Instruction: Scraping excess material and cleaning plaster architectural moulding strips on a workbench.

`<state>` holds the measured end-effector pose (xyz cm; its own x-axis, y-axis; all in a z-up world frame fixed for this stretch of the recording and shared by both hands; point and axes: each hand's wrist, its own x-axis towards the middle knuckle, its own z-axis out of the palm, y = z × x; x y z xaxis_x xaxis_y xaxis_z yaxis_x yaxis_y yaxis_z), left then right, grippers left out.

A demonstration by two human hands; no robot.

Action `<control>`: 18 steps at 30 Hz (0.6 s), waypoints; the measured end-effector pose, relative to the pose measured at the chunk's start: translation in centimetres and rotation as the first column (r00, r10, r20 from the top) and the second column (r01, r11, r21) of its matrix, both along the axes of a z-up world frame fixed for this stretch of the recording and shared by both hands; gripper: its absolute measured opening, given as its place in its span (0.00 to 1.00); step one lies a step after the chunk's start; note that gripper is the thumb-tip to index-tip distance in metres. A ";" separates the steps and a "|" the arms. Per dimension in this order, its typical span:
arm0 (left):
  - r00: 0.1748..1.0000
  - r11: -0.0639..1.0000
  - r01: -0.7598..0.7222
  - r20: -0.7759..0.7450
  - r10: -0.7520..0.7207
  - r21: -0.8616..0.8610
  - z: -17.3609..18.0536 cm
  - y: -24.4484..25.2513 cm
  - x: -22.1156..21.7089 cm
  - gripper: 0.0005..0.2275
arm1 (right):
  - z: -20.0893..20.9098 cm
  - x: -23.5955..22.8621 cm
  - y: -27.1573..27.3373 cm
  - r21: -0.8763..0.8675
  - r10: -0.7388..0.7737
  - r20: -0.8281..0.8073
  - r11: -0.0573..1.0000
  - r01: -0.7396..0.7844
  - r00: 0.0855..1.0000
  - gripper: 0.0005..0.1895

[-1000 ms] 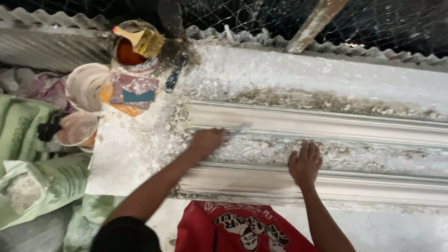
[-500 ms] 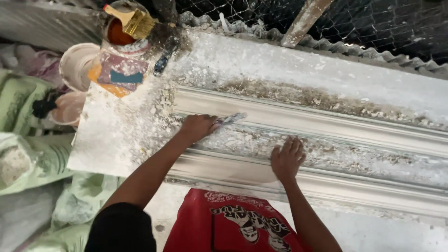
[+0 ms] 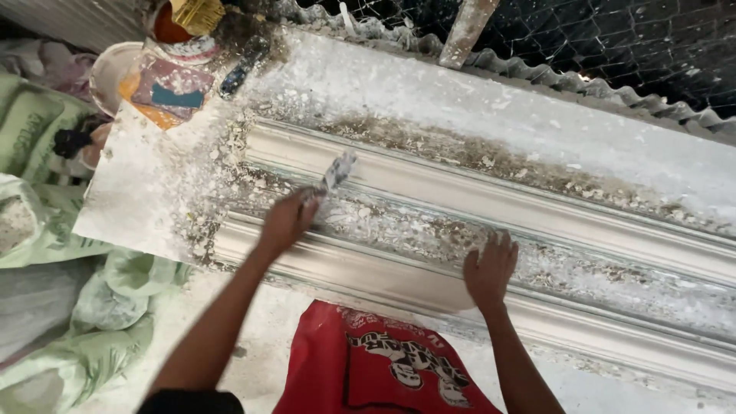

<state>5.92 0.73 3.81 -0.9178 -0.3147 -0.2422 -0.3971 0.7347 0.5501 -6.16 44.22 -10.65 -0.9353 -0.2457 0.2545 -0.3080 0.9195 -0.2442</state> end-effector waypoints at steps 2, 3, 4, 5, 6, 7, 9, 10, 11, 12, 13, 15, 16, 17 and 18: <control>0.988 0.987 -0.107 -0.094 0.119 0.118 -0.2 3.6 1.5 0.17 | 0.7 0.2 -0.4 -0.023 -0.021 0.082 0.999 0.023 0.996 0.33; 0.975 0.968 -0.168 -0.112 0.191 0.188 -1.5 4.9 2.3 0.17 | 1.4 0.3 -1.0 0.004 -0.034 0.097 0.999 0.034 0.995 0.34; 0.958 0.941 -0.219 -0.126 0.257 0.257 -2.7 5.8 3.0 0.17 | 2.1 0.4 -1.8 0.031 -0.054 0.110 0.998 0.051 0.993 0.35; 0.961 0.944 -0.208 -0.124 0.246 0.255 -2.3 5.6 3.2 0.17 | 2.0 0.4 -1.7 0.030 -0.065 0.112 0.998 0.062 0.992 0.35; 0.978 0.953 -0.156 -0.093 0.185 0.262 -1.9 5.4 3.3 0.18 | 2.0 0.4 -1.4 0.001 -0.060 0.131 0.998 0.060 0.990 0.35; 0.990 0.957 -0.103 -0.062 0.124 0.270 -1.4 5.2 3.4 0.20 | 2.1 0.4 -1.1 -0.027 -0.055 0.149 0.998 0.060 0.987 0.35; 0.997 0.975 0.015 -0.076 0.001 0.221 -0.6 3.0 2.9 0.20 | 1.6 -0.1 -0.3 0.049 0.039 -0.179 0.998 -0.031 0.983 0.31; 0.989 0.979 0.126 -0.095 -0.112 0.158 -0.1 1.4 1.7 0.21 | 1.2 -1.3 -0.4 0.152 0.160 -0.485 0.984 -0.098 0.860 0.28; 0.985 0.979 0.146 -0.113 -0.130 0.145 0.0 -0.3 -0.1 0.21 | 0.9 -1.8 -1.2 0.143 0.140 -0.504 0.987 -0.078 0.852 0.28; 0.970 0.963 0.241 -0.058 -0.236 0.124 -0.2 -1.3 -0.8 0.20 | 0.8 -1.1 -1.2 0.127 0.025 -0.332 0.992 0.018 0.943 0.29; 0.941 0.936 0.336 -0.001 -0.338 0.108 -0.5 -2.2 -1.4 0.20 | 0.4 -0.4 -1.1 0.128 -0.097 -0.147 0.985 0.116 0.984 0.31; 0.921 0.918 0.389 -0.001 -0.390 0.072 0.1 -3.3 -2.5 0.20 | 0.6 -0.3 -1.0 0.139 -0.089 -0.161 0.984 0.112 0.983 0.32; 0.901 0.900 0.435 -0.008 -0.435 0.023 0.5 -4.0 -3.3 0.19 | 0.8 -0.6 -1.1 0.140 -0.074 -0.187 0.985 0.101 0.980 0.32; 0.898 0.898 0.439 -0.005 -0.439 0.028 0.5 -4.6 -3.1 0.19 | 1.0 -0.1 -1.3 0.144 -0.079 -0.183 0.984 0.106 0.980 0.32; 0.879 0.878 0.477 0.016 -0.476 -0.041 0.5 -5.4 -3.5 0.19 | 1.4 -0.4 -1.5 0.114 -0.116 -0.072 0.986 0.124 0.991 0.34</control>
